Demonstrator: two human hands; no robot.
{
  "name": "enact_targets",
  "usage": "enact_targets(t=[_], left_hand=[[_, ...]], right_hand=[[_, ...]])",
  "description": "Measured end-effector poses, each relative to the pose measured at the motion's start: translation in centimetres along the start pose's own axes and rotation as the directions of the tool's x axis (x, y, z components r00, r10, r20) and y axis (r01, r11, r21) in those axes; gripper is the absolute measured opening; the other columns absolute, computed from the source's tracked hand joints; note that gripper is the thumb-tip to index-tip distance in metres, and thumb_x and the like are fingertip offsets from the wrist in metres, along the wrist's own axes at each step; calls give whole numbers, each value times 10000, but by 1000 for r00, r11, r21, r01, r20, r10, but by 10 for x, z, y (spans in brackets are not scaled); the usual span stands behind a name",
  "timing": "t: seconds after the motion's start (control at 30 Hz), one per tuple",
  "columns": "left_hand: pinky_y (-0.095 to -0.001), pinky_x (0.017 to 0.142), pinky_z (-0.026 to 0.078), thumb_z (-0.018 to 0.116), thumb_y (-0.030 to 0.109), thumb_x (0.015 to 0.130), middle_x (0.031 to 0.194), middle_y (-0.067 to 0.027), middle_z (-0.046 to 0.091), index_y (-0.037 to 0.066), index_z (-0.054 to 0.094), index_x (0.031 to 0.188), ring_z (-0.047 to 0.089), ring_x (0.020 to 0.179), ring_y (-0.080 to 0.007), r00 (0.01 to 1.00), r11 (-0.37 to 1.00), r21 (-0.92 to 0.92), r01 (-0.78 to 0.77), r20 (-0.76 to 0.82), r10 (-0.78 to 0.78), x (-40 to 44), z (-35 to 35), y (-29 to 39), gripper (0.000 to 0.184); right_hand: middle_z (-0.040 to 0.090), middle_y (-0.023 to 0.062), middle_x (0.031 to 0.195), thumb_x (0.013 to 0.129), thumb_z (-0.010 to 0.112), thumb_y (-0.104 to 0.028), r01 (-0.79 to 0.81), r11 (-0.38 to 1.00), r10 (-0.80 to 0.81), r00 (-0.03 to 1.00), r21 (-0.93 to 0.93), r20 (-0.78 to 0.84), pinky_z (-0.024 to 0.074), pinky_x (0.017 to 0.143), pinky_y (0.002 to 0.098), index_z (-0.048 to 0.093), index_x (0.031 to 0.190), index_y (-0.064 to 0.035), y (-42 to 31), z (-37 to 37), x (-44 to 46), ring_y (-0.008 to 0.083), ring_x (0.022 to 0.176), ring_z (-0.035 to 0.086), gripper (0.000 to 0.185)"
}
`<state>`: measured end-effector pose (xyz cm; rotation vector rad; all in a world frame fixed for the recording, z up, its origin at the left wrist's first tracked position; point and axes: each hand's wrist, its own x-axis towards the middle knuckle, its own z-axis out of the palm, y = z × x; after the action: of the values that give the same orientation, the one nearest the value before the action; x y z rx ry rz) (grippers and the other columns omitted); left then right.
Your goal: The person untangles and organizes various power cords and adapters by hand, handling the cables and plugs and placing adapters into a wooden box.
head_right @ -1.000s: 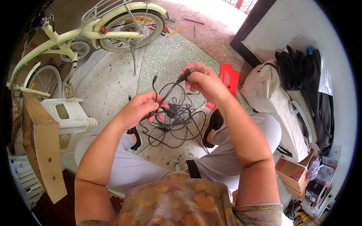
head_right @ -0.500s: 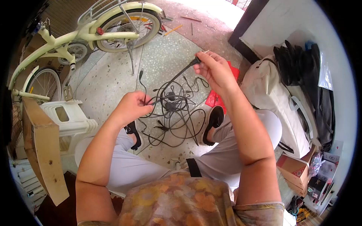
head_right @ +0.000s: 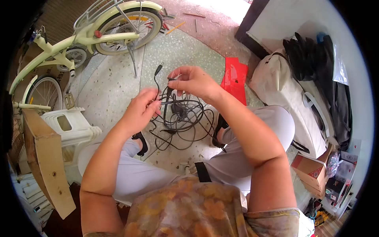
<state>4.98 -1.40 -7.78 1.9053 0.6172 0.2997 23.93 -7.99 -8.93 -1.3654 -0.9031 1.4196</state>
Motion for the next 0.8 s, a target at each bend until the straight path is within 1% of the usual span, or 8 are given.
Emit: enact_targets(t=[0.03, 0.1, 0.4, 0.5, 0.57, 0.63, 0.7, 0.8], left_hand=[[-233, 578, 451, 443, 78, 844, 787, -58, 508, -17, 452, 846, 549, 658, -138, 1000, 1000, 0, 1, 2, -1, 1, -1, 1, 95], [-229, 554, 455, 429, 93, 857, 788, -49, 513, -6, 458, 853, 558, 674, -132, 941, 947, -159, 280, 239, -238, 2, -4, 3, 104], [-227, 561, 433, 422, 144, 865, 806, -54, 551, 8, 485, 846, 560, 683, -119, 921, 852, -387, 354, 301, -246, 2, -5, 6, 151], [-228, 574, 419, 417, 144, 869, 811, -51, 553, 10, 493, 864, 546, 679, -120, 945, 839, -446, 313, 235, -227, 3, -7, 2, 155], [-226, 573, 409, 416, 154, 874, 836, -56, 556, 15, 494, 868, 542, 680, -121, 955, 837, -463, 293, 184, -233, 4, -9, -4, 159], [-224, 572, 400, 416, 165, 879, 862, -60, 559, 20, 494, 872, 538, 681, -123, 962, 835, -477, 273, 132, -239, 4, -11, -7, 164], [-222, 569, 392, 416, 167, 881, 883, -71, 563, 20, 491, 873, 536, 681, -124, 961, 789, -560, 253, 52, -272, 4, -13, -8, 166], [-229, 566, 401, 419, 168, 880, 865, -86, 569, -4, 486, 866, 543, 675, -126, 955, 755, -618, 222, -20, -297, 7, -12, -3, 185]], right_hand=[[574, 20, 764, 785, 587, -121, 13, 1000, -13, 1000, 17, 17, 422, 549, 196, 537, 978, -15, 6, 1, 2, 74, 621, 528, 226], [571, 12, 755, 775, 602, -123, 39, 998, -42, 998, 51, 50, 398, 530, 180, 543, 958, -20, 14, 3, 4, 59, 602, 505, 218], [578, 11, 752, 804, 562, -270, -79, 997, 78, 981, -2, 180, 423, 591, 237, 570, 909, -9, 8, 14, -7, 92, 643, 515, 281], [572, 18, 823, 843, 500, -285, 17, 999, -15, 998, -45, 56, 401, 671, 218, 567, 928, -1, -1, 14, -10, 67, 771, 495, 304], [585, 31, 803, 853, 468, -247, 45, 942, -137, 956, -333, -260, 412, 641, 213, 570, 892, 12, -8, 2, -10, 75, 750, 519, 281], [595, 38, 761, 847, 455, -202, 23, 963, -72, 983, -269, -171, 430, 583, 218, 569, 879, 11, -27, -3, -22, 88, 671, 547, 243], [593, 49, 707, 840, 467, -183, -40, 880, 159, 964, -472, 214, 444, 532, 235, 566, 886, 14, -32, 5, -38, 104, 570, 552, 225], [575, 137, 686, 819, 467, -213, 57, 823, 127, 951, -565, 282, 461, 552, 295, 551, 885, 31, -9, 22, -46, 187, 557, 598, 267]])
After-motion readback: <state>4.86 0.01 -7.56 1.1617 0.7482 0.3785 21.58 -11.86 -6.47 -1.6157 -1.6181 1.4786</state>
